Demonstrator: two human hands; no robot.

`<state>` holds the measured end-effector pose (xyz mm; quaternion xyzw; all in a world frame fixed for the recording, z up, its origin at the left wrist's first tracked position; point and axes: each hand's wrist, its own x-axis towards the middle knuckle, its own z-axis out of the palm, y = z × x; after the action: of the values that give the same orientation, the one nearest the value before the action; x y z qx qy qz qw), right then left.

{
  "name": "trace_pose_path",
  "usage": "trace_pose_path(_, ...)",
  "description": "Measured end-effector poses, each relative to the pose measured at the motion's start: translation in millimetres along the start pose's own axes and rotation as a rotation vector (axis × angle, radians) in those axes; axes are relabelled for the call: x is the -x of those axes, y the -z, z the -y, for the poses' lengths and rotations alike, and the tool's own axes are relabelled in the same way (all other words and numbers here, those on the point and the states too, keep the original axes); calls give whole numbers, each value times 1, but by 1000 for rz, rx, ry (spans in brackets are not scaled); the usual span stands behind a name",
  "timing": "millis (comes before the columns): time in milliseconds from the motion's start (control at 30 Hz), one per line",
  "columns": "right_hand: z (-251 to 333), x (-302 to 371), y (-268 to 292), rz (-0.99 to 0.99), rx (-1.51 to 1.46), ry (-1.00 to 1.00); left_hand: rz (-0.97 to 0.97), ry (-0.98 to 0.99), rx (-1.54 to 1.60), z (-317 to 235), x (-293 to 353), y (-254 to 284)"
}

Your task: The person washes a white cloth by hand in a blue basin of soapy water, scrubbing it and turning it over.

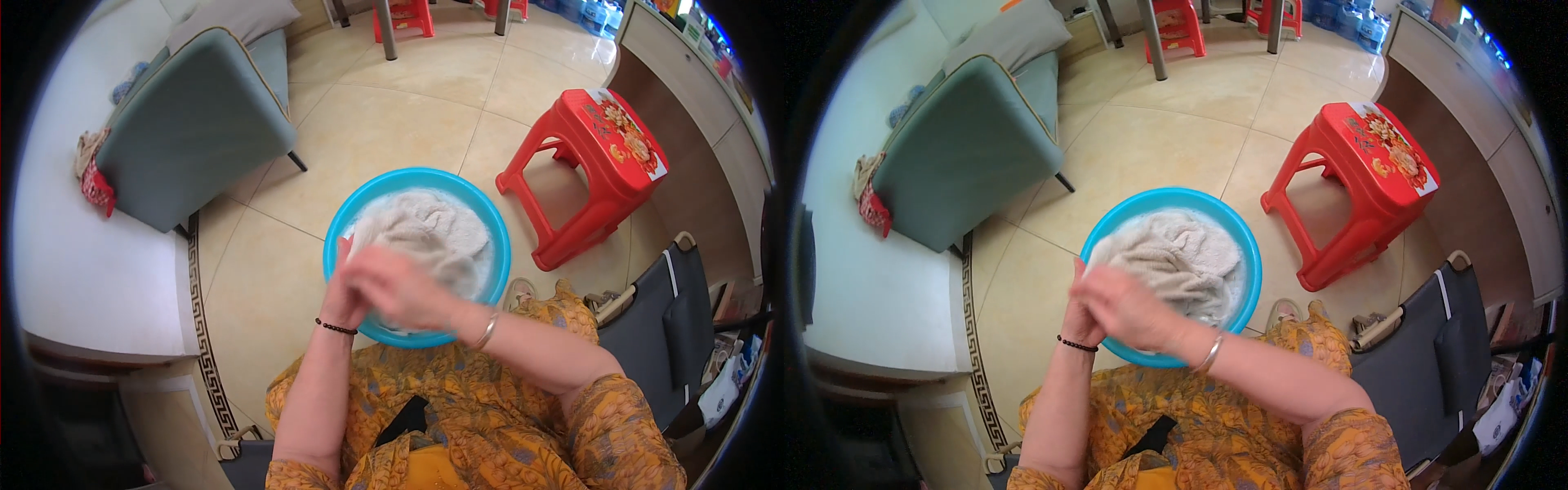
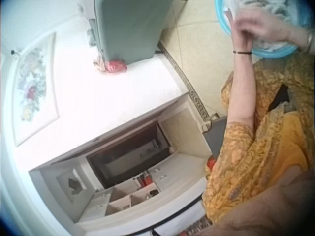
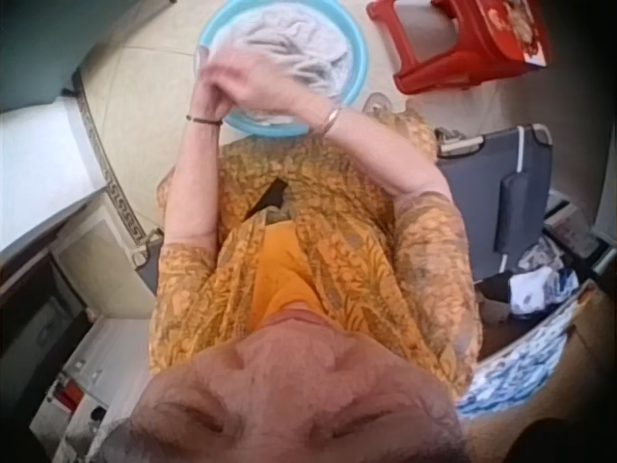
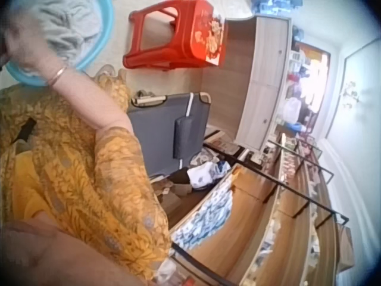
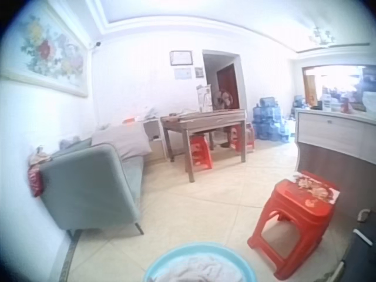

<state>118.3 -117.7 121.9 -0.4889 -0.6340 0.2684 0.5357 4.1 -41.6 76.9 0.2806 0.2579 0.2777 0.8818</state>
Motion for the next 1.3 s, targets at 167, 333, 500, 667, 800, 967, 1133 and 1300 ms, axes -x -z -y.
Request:
trace_pose_path(167, -48, 24, -28, 108, 43, -6, -171, 74, -5, 14, -12, 41)
trace_pose_path(333, -41, 19, 17, 414, 429, -422, -207, -56, 56, 2, -27, 65)
trace_pose_path(500, -58, 33, 36, 339, 760, -473, -380, -104, 62, -11, -25, 66)
trace_pose_path(667, -68, 29, 34, 514, 857, -691, -446, -102, 22, -12, -23, 66)
trace_pose_path(800, -52, 11, 52, 330, 710, -646, -651, -189, -279, -19, -12, 36)
trace_pose_path(967, -44, 14, 43, -173, 216, -306, -274, -320, -529, -16, -11, 24)
trace_pose_path(1133, -56, 20, 23, 76, 433, -357, -148, -231, -1167, 2, -5, 20)
trace_pose_path(1300, -81, -2, 60, 427, 442, -544, -160, -286, -1544, 14, 1, 21)
